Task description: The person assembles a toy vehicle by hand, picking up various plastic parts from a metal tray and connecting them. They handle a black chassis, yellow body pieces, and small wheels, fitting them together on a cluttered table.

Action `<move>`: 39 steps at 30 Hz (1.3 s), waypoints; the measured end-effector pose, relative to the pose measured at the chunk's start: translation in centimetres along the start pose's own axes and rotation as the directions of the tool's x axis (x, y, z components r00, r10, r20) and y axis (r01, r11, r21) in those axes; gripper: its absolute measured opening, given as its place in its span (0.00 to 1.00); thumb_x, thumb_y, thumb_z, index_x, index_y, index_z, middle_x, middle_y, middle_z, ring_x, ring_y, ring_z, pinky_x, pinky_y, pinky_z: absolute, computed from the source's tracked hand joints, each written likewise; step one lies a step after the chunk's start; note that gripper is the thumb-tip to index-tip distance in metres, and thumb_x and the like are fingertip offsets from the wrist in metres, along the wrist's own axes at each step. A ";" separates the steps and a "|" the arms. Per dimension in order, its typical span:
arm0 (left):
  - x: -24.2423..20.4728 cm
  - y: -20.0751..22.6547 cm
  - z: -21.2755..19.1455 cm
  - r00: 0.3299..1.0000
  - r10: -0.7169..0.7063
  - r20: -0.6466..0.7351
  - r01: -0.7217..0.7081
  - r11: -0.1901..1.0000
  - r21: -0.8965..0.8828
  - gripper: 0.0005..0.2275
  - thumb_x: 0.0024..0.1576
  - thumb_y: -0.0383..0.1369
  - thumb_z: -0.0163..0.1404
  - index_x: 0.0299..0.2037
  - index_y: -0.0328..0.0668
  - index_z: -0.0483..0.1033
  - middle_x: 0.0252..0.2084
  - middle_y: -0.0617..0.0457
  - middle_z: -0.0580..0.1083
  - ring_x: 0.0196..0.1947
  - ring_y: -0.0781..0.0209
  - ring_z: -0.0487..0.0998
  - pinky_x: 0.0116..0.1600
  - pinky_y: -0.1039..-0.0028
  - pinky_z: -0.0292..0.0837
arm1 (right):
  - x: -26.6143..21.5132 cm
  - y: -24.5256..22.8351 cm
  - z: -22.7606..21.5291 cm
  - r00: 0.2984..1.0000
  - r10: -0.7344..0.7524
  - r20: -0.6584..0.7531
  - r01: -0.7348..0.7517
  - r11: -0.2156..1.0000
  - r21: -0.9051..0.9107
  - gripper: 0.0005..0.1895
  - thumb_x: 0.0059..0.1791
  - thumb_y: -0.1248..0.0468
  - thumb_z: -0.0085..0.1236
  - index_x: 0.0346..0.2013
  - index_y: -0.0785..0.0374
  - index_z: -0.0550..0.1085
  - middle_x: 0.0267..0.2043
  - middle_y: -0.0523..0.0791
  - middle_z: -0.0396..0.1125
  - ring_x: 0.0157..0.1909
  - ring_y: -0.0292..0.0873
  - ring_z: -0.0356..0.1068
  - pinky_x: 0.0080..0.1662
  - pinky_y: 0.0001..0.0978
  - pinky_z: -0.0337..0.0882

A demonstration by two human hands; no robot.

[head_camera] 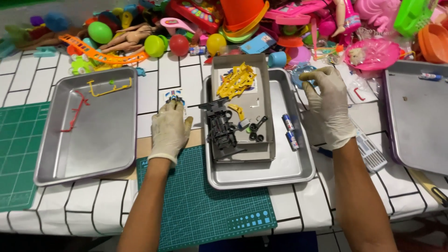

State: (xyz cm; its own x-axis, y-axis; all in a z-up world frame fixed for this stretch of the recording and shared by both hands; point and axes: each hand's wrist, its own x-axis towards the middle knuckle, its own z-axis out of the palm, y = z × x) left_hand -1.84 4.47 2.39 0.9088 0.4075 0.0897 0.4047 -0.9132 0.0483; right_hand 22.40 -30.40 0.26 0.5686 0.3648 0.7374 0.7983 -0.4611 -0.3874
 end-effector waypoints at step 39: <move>10.5 -7.3 9.5 0.745 -0.391 0.541 0.645 0.213 -0.734 0.12 0.71 0.35 0.43 0.61 0.43 0.69 0.49 0.29 0.72 0.31 0.55 0.64 0.27 0.74 0.55 | -0.2 -9.9 0.1 0.889 0.032 0.457 -0.084 0.992 0.092 0.06 0.56 0.60 0.48 0.40 0.58 0.71 0.31 0.45 0.68 0.35 0.52 0.74 0.31 0.53 0.75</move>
State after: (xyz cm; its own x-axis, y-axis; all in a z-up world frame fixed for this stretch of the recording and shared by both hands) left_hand 5.75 15.31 -6.49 0.5734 0.6565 -0.4901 0.5978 0.0737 0.7982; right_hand 14.37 -25.83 3.93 0.6219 0.6790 0.3901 0.7630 -0.4133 -0.4971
